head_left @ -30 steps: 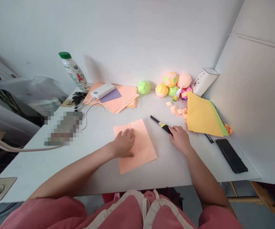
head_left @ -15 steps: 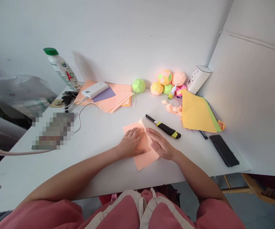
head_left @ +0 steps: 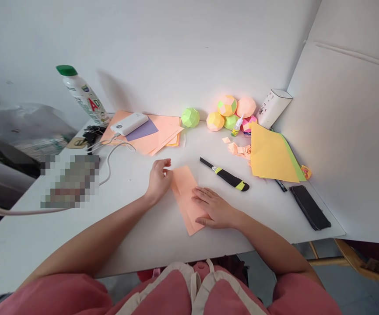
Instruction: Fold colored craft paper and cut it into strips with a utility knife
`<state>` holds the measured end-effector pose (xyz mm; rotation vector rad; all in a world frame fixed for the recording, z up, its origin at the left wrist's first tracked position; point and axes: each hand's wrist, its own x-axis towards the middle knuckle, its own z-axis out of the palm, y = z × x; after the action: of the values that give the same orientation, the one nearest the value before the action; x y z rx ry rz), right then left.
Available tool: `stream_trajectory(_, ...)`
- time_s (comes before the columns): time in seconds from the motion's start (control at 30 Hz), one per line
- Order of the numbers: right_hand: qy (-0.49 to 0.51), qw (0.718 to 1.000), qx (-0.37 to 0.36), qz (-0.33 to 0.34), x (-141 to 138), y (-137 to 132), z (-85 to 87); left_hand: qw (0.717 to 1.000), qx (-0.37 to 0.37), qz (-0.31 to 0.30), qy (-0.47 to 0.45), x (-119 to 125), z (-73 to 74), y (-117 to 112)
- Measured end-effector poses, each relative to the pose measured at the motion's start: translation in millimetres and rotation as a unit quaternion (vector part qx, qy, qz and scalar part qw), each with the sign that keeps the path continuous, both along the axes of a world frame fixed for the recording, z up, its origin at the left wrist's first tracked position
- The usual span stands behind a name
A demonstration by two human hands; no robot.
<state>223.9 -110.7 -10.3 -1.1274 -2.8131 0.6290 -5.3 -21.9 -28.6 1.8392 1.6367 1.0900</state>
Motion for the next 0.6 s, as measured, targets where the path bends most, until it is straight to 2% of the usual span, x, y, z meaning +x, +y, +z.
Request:
stream_trajectory(0.03, 0.0, 1.0, 0.004, 0.001, 0, 0, -0.2, 0.998, 0.062, -0.015, 0.008, 3, -2.1, -2)
stream_trajectory(0.1, 0.001, 1.0, 0.006, 0.002, 0, 0, -0.8, 0.978, 0.169, -0.111, 0.056, 10, -6.8, -8)
stream_trajectory(0.13, 0.003, 1.0, 0.005, 0.002, 1, 0, -1.2, 0.961, 0.195, -0.173, 0.093, 13, -9.6, -11)
stream_trajectory(0.2, 0.015, 1.0, 0.002, 0.002, 3, 1, -2.9, 0.934, 0.183, -0.254, 0.17, 20, -15.9, -16)
stream_trajectory(0.3, 0.076, 0.997, 0.017, -0.022, 6, 4, -7.5, 0.92, 0.143, -0.267, 0.25, 24, -23.9, -21)
stream_trajectory(0.43, 0.164, 0.981, 0.073, -0.07, 2, 14, -14.9, 0.914, 0.124, -0.269, 0.279, 24, -26.5, -20)
stream_trajectory(0.6, 0.097, 0.979, 0.157, -0.09, -13, 31, -17.7, 0.906, 0.131, -0.269, 0.298, 24, -22.0, -16)
